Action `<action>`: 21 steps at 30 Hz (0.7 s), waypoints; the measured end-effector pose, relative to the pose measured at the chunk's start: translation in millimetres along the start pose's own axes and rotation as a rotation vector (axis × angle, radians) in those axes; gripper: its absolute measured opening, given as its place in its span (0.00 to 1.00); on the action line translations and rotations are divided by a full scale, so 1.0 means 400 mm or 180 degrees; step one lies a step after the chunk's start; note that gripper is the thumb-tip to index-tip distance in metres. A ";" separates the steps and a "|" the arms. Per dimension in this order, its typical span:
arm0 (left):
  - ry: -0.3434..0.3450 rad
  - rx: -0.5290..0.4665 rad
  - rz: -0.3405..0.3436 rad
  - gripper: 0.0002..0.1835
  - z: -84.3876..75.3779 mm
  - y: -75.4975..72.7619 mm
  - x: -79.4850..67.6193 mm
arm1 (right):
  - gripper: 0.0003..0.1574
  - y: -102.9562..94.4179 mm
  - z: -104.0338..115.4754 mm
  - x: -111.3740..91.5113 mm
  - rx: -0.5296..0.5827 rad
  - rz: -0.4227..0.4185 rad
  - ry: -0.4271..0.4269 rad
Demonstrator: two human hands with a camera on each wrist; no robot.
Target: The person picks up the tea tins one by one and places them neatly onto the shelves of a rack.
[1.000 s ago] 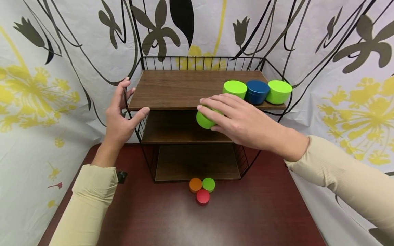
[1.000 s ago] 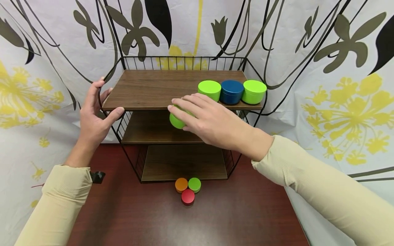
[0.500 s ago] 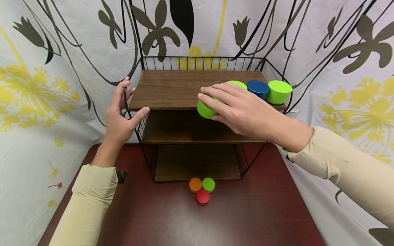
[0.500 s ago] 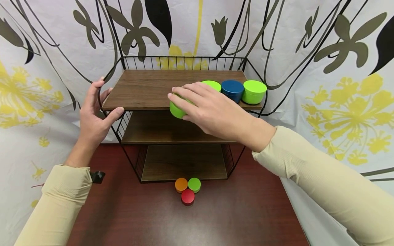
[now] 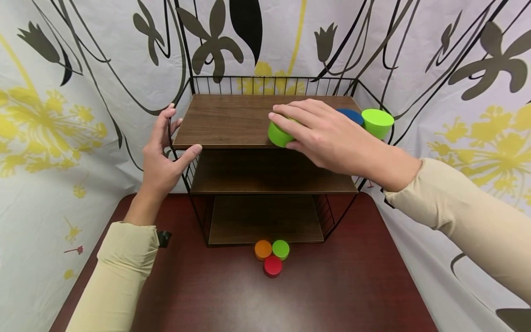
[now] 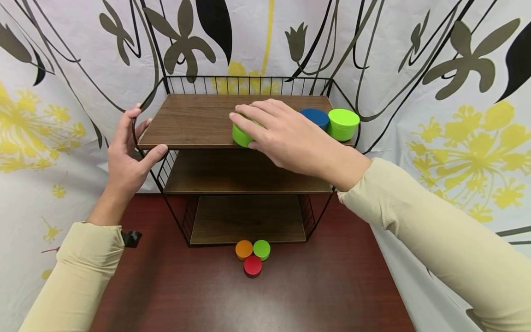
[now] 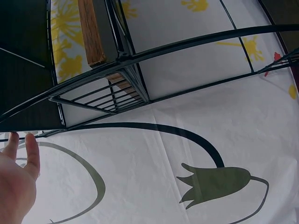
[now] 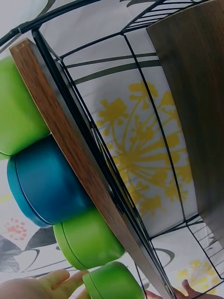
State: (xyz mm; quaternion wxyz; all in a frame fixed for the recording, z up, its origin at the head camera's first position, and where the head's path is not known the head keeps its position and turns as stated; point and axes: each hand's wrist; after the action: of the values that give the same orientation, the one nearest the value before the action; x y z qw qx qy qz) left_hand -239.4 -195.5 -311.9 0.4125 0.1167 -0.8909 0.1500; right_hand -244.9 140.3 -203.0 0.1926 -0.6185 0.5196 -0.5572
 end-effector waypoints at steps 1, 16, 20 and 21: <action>0.0000 -0.0002 0.0001 0.40 -0.005 0.000 0.000 | 0.37 0.000 -0.002 0.001 0.0009 0.0015 0.0018; -0.0006 -0.0089 0.0001 0.39 -0.024 -0.001 0.001 | 0.35 0.012 -0.028 0.006 0.0017 0.0262 0.0184; -0.0003 -0.0115 0.0001 0.39 -0.033 0.001 0.001 | 0.34 0.017 -0.031 0.003 0.0016 0.0292 0.0192; -0.0006 -0.0117 0.0001 0.39 -0.037 0.001 0.002 | 0.34 0.018 -0.032 0.003 0.0020 0.0299 0.0202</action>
State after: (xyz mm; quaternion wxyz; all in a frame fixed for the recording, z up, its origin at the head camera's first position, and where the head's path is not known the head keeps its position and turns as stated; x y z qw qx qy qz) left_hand -229.5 -189.6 -302.3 0.4138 0.1091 -0.8939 0.1335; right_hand -259.3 140.9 -204.3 0.2039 -0.5748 0.5521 -0.5684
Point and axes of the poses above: each hand's wrist, its own x-axis towards the middle knuckle, its own y-axis out of the palm, z = x × y, and after that the axes turned 2 degrees about -z, right-handed
